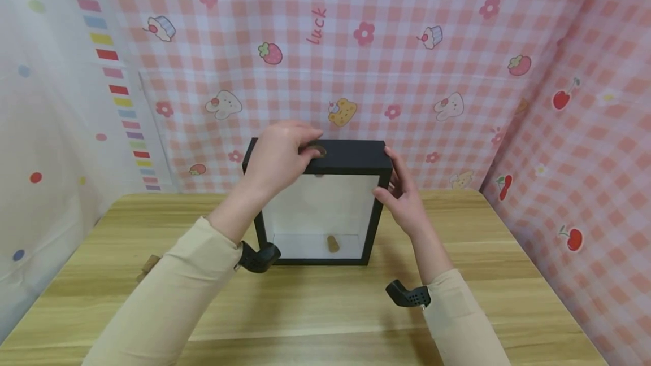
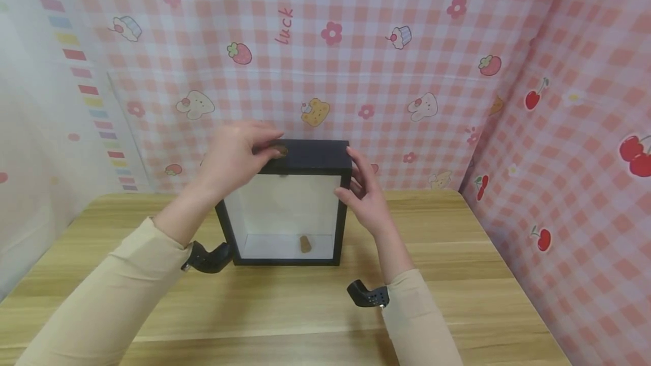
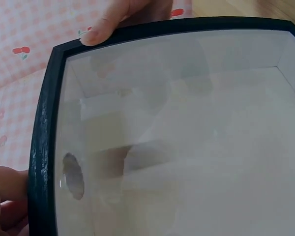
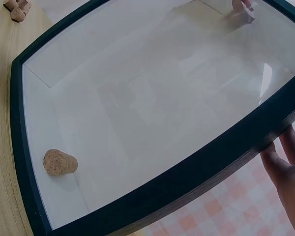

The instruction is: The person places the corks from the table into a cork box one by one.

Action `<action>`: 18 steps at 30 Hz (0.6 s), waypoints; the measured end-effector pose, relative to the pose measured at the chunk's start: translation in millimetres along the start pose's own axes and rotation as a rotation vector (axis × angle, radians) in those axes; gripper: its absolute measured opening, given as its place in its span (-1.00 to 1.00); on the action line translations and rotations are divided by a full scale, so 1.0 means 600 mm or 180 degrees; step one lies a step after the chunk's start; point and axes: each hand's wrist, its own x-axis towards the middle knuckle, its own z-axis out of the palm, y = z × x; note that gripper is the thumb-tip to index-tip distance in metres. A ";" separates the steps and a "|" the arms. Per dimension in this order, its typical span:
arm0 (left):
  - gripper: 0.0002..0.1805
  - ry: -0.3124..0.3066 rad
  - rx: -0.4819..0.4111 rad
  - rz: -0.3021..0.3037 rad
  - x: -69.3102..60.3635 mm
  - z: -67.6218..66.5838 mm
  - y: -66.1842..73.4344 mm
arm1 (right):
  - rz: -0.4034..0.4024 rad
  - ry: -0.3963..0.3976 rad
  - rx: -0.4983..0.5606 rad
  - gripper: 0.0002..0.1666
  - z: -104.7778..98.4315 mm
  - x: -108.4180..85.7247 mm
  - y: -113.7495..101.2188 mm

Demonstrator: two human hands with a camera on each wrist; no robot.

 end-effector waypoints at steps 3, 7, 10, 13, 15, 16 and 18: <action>-0.63 -0.0014 -0.0043 -0.0039 -0.003 -0.003 -0.003 | -0.0018 0.0002 -0.0001 -0.15 0.000 0.001 0.000; -0.61 0.0017 -0.0219 -0.0062 -0.011 -0.012 -0.008 | -0.0037 -0.0009 0.0000 -0.15 0.000 0.001 0.000; -0.60 0.0001 -0.0447 -0.0101 -0.017 -0.024 -0.010 | -0.0052 -0.0028 0.0020 -0.15 0.001 0.001 0.000; -0.59 -0.0019 -0.0660 -0.0198 -0.026 -0.038 -0.012 | -0.0053 -0.0027 0.0029 -0.16 0.000 0.001 0.001; -0.58 -0.0018 -0.0743 -0.0270 -0.032 -0.047 -0.015 | -0.0054 -0.0023 0.0035 -0.16 0.000 0.001 0.000; -0.57 -0.0015 -0.0774 -0.0294 -0.035 -0.051 -0.016 | -0.0059 -0.0020 0.0040 -0.16 0.000 0.000 0.000; -0.56 -0.0026 -0.0859 -0.0352 -0.043 -0.060 -0.020 | -0.0071 -0.0024 0.0054 -0.16 0.000 0.000 -0.001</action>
